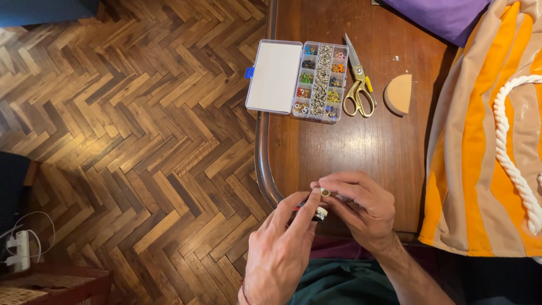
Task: Assembling a bag by punching holes and preparing to install eyelets
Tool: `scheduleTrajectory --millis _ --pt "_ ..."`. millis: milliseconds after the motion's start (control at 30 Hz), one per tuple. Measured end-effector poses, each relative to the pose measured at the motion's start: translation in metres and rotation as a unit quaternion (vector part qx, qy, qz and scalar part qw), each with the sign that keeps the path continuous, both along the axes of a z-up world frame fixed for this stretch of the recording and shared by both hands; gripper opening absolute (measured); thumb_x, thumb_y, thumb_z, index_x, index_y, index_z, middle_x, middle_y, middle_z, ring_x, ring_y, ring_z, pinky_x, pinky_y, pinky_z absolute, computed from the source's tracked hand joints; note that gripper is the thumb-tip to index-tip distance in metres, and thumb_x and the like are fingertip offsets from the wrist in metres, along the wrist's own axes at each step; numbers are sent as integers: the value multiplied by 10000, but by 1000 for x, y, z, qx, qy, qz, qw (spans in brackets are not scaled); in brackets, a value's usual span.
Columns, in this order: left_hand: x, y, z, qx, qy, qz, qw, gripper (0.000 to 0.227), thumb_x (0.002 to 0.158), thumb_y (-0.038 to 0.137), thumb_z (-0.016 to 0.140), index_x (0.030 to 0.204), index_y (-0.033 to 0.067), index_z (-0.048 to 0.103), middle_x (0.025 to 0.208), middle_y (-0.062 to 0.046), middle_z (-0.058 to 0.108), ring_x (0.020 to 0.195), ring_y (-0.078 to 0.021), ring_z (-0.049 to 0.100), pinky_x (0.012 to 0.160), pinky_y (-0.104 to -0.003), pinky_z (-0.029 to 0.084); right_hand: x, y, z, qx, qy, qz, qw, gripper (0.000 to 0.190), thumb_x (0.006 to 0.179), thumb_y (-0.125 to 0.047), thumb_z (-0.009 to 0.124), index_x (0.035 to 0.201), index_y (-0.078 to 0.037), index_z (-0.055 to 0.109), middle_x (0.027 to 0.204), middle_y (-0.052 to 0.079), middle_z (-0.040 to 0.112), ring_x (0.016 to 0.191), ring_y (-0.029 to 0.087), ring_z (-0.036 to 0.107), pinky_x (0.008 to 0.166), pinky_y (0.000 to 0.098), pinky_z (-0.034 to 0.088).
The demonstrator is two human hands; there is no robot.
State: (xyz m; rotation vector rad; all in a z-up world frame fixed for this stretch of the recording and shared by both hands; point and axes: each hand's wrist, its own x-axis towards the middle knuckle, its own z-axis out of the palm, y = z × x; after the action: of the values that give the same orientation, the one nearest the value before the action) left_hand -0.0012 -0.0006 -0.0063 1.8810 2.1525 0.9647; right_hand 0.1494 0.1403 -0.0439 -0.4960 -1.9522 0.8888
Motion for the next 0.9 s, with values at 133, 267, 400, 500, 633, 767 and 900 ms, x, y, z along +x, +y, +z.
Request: scheduleTrajectory --millis 133,267,400,500,633,767,900 --pt "-1 1 0 -10 -9 -2 1000 581 1066 76 778 1626 162 645 1435 -45 685 1029 -250 838 602 -395 683 1 3 0 -1 3 17 1000 282 1033 10 843 1309 -28 801 1260 171 832 1112 246 898 992 270 754" --pt "-3 1 0 -31 -27 -4 999 552 1092 112 757 1628 192 650 1437 -43 669 953 -246 821 585 -403 679 0 6 -1 1 4 32 999 272 1038 12 830 1307 -12 797 1255 176 826 1104 257 910 1031 288 759" --pt "-4 1 -2 -53 -34 -7 998 605 1082 120 765 1657 235 616 1448 -55 648 945 -257 799 519 -447 663 2 8 -5 16 -14 18 1000 233 1056 -45 819 1288 -26 815 1225 153 841 1105 239 870 1041 303 726" --pt "-5 2 2 -83 -44 -19 995 649 1104 133 744 1710 254 544 1438 -70 628 941 -268 787 478 -461 662 2 9 -7 4 -8 26 1000 237 1045 -13 827 1281 -24 818 1211 157 844 1083 233 875 997 280 738" --pt "-7 4 2 -98 -57 -20 993 661 1111 155 738 1723 278 521 1456 -66 619 979 -293 795 504 -498 665 1 11 -10 3 -7 24 1000 232 1040 -16 832 1271 -22 825 1211 150 849 1092 236 877 1015 285 739" --pt "-8 6 10 -70 -65 -18 995 590 1113 153 723 1682 240 592 1436 -45 638 1031 -234 803 558 -444 672 -1 7 -16 -33 13 7 999 228 1007 -57 874 1229 -32 830 1179 153 867 1056 223 872 913 261 721" --pt "-10 5 10 -53 -87 -9 995 600 1108 132 710 1689 227 594 1442 -3 672 1067 -240 821 650 -410 682 -2 0 -35 -109 23 -10 994 331 994 -83 890 1311 -17 821 1223 157 865 1027 198 866 889 247 737"
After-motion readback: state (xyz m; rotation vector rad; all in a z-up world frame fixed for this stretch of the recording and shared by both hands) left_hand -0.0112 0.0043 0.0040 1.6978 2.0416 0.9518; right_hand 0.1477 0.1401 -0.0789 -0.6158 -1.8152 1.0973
